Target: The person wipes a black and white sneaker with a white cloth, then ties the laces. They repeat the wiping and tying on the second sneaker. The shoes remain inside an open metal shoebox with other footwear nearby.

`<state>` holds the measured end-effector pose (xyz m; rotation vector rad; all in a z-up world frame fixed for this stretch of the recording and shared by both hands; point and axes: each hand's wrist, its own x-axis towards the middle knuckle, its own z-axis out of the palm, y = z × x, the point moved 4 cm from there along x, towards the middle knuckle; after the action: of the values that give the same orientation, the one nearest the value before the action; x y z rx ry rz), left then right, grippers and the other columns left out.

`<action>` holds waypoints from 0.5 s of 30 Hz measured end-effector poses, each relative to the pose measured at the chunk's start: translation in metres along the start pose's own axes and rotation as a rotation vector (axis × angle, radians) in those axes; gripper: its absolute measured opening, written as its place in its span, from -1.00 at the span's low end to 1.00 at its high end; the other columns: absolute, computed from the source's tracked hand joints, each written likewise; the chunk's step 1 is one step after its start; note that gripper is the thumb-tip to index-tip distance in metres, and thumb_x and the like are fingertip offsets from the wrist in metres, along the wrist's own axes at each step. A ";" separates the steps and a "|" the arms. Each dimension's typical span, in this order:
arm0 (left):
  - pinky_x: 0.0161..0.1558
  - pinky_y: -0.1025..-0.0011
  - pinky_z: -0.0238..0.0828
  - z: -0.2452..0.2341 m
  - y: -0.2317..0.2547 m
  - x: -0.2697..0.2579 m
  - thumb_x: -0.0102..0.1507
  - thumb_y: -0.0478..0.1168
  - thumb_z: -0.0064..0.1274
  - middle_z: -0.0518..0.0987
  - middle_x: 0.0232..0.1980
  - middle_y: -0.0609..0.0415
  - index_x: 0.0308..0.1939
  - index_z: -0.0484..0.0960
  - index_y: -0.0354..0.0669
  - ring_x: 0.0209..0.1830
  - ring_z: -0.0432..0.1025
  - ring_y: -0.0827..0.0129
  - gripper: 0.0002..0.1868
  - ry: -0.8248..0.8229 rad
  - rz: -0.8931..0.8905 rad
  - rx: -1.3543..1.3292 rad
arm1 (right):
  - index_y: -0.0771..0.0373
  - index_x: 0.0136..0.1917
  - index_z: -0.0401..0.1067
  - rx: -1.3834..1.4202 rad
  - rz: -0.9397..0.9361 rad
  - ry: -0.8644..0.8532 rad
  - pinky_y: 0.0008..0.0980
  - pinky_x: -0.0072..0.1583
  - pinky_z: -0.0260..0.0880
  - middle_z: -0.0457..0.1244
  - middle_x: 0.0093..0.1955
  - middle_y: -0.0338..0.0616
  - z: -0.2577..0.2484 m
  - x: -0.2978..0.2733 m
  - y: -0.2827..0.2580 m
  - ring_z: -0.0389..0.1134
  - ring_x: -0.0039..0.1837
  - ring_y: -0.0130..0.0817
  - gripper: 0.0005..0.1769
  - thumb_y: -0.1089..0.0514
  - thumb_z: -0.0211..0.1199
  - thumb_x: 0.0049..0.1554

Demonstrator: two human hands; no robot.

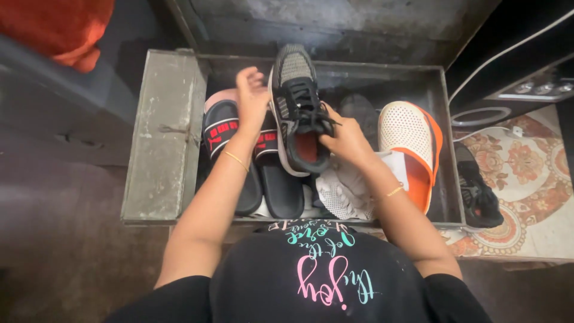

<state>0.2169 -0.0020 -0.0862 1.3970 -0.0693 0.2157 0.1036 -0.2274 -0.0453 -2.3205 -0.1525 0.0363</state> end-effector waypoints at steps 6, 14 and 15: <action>-0.15 0.32 0.47 0.023 0.085 -0.055 0.27 -0.19 0.24 0.65 -0.24 0.13 -0.19 0.67 -0.13 -0.22 0.56 0.37 -0.87 -0.285 0.181 0.468 | 0.36 0.38 0.33 -0.010 -0.018 0.050 -0.14 0.09 0.41 0.34 -0.06 0.33 0.038 0.001 0.040 0.43 0.01 0.15 -0.29 0.16 0.31 -0.04; -0.16 0.15 0.37 0.059 0.105 -0.099 0.00 -0.10 0.40 0.47 -0.29 -0.02 -0.41 0.63 -0.22 -0.16 0.39 0.06 -0.68 -0.238 0.468 0.840 | 0.30 0.27 0.48 -0.039 -0.134 0.090 -0.18 0.09 0.42 0.36 0.08 0.20 0.004 -0.008 -0.002 0.44 0.04 0.05 -0.36 0.07 0.47 -0.06; -0.18 0.15 0.37 0.062 0.106 -0.101 -0.02 -0.14 0.38 0.45 -0.30 -0.05 -0.44 0.64 -0.22 -0.16 0.39 0.05 -0.73 -0.228 0.523 0.874 | 0.27 0.30 0.48 0.007 -0.127 0.102 -0.22 0.06 0.43 0.37 0.02 0.14 -0.004 -0.009 -0.010 0.44 0.01 -0.01 -0.31 0.07 0.51 -0.09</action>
<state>0.1027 -0.0571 0.0100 2.2564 -0.5907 0.5640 0.0937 -0.2246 -0.0358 -2.2949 -0.2472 -0.1453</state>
